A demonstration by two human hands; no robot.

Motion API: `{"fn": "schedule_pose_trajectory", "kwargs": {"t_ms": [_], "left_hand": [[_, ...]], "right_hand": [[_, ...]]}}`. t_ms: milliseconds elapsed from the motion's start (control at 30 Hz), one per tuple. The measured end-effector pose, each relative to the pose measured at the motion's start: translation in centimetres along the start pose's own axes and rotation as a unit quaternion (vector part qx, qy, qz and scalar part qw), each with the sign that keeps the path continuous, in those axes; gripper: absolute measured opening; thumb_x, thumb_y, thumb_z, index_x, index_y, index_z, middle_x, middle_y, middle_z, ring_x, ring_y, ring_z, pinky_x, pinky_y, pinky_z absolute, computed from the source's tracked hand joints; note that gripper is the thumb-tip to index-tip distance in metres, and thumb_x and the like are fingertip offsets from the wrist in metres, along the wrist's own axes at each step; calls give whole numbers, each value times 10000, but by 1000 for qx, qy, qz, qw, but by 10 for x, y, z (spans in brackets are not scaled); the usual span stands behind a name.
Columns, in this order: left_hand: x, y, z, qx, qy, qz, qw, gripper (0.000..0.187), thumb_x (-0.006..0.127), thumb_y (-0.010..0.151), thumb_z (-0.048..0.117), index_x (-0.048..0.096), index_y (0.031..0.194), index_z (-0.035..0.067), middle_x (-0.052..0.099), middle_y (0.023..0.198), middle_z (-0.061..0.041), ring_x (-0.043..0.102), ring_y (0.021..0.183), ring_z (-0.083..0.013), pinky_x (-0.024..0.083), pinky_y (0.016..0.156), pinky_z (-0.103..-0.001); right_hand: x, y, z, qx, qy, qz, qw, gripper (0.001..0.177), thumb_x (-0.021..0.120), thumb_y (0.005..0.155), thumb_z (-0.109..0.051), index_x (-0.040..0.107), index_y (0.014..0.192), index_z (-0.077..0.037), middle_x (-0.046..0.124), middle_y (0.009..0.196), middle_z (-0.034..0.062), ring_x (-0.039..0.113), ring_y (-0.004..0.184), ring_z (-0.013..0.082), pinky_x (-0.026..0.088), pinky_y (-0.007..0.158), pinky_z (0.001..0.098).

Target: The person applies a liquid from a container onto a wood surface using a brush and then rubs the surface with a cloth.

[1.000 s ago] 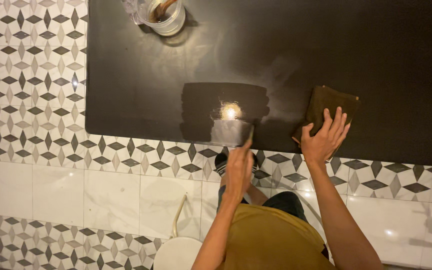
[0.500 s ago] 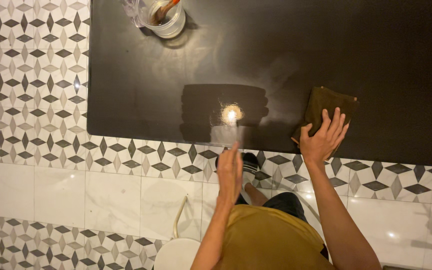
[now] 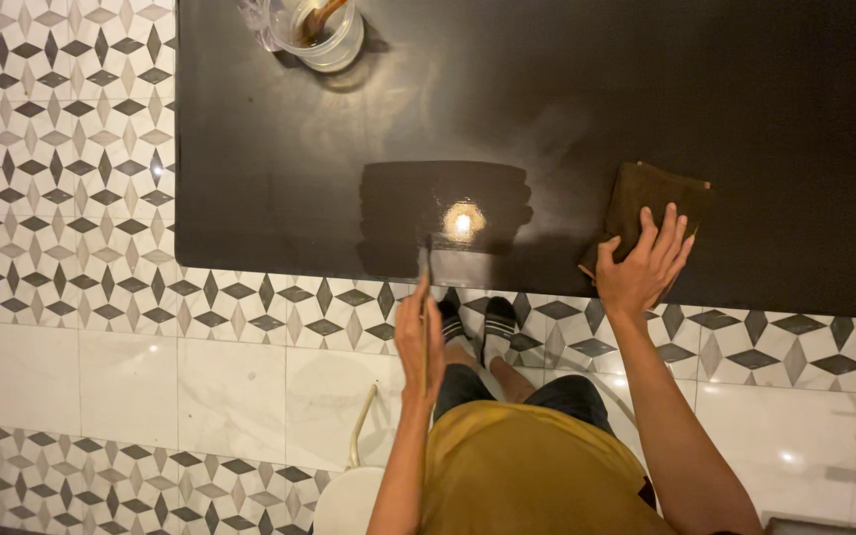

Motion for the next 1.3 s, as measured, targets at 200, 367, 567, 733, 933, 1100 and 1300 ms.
{"fn": "schedule_pose_trajectory", "kwargs": {"t_ms": [200, 367, 567, 733, 933, 1100, 1300], "left_hand": [[23, -7, -7, -5, 18, -31, 999, 325, 581, 1036, 87, 643, 1354, 64, 621, 881, -98, 577, 804, -228, 510, 702, -350], [42, -32, 30, 83, 21, -90, 992, 336, 591, 1026, 67, 624, 1359, 36, 635, 945, -125, 594, 888, -251, 514, 778, -385], [26, -28, 17, 47, 0, -61, 997, 365, 526, 1061, 81, 609, 1415, 43, 636, 946, -113, 593, 875, -237, 519, 817, -388], [-9, -12, -9, -5, -11, 14, 1000, 346, 524, 1061, 125, 629, 1376, 28, 643, 974, -125, 610, 882, -242, 518, 792, -383], [8, -17, -8, 25, -2, -1, 1000, 328, 514, 1059, 110, 630, 1347, 5, 653, 984, -131, 622, 901, -257, 523, 803, -391], [36, -38, 21, 18, 10, -115, 993, 337, 548, 1015, 109, 648, 1321, 10, 650, 916, -151, 619, 850, -281, 518, 761, -411], [19, -33, 10, 32, -26, -45, 998, 282, 535, 1050, 106, 656, 1285, 9, 668, 992, -139, 631, 903, -276, 520, 813, -398]], "right_hand": [[0, 0, 0, -8, -6, 1, 1000, 546, 665, 926, -171, 573, 1441, -13, 417, 1637, 232, 323, 1555, 431, 178, 1286, 593], [0, 1, 0, 2, 0, 0, 1000, 548, 664, 931, -174, 572, 1448, -19, 414, 1637, 224, 319, 1561, 420, 172, 1300, 581], [0, -1, 0, 1, -3, -5, 1000, 546, 663, 932, -177, 569, 1447, -19, 413, 1641, 228, 316, 1560, 420, 172, 1297, 576], [0, -1, 0, -1, -2, -3, 1000, 535, 657, 950, -180, 568, 1453, -22, 411, 1643, 227, 311, 1569, 410, 174, 1304, 575], [-1, -1, -1, 0, 4, -5, 1000, 538, 648, 945, -178, 569, 1453, -23, 409, 1645, 225, 304, 1571, 408, 173, 1303, 576], [1, -1, 0, 0, -3, -10, 1000, 551, 645, 940, -180, 564, 1461, -20, 401, 1646, 228, 297, 1572, 407, 167, 1303, 579], [2, -2, 2, 6, 5, -12, 1000, 544, 650, 941, -180, 565, 1454, -19, 401, 1649, 225, 299, 1570, 408, 164, 1301, 580]]}}
Point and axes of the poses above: each hand's wrist, its own y-axis towards the middle knuckle, its own x-axis out of the palm, z = x × y, the point moved 3 cm from there along y, towards the middle knuckle
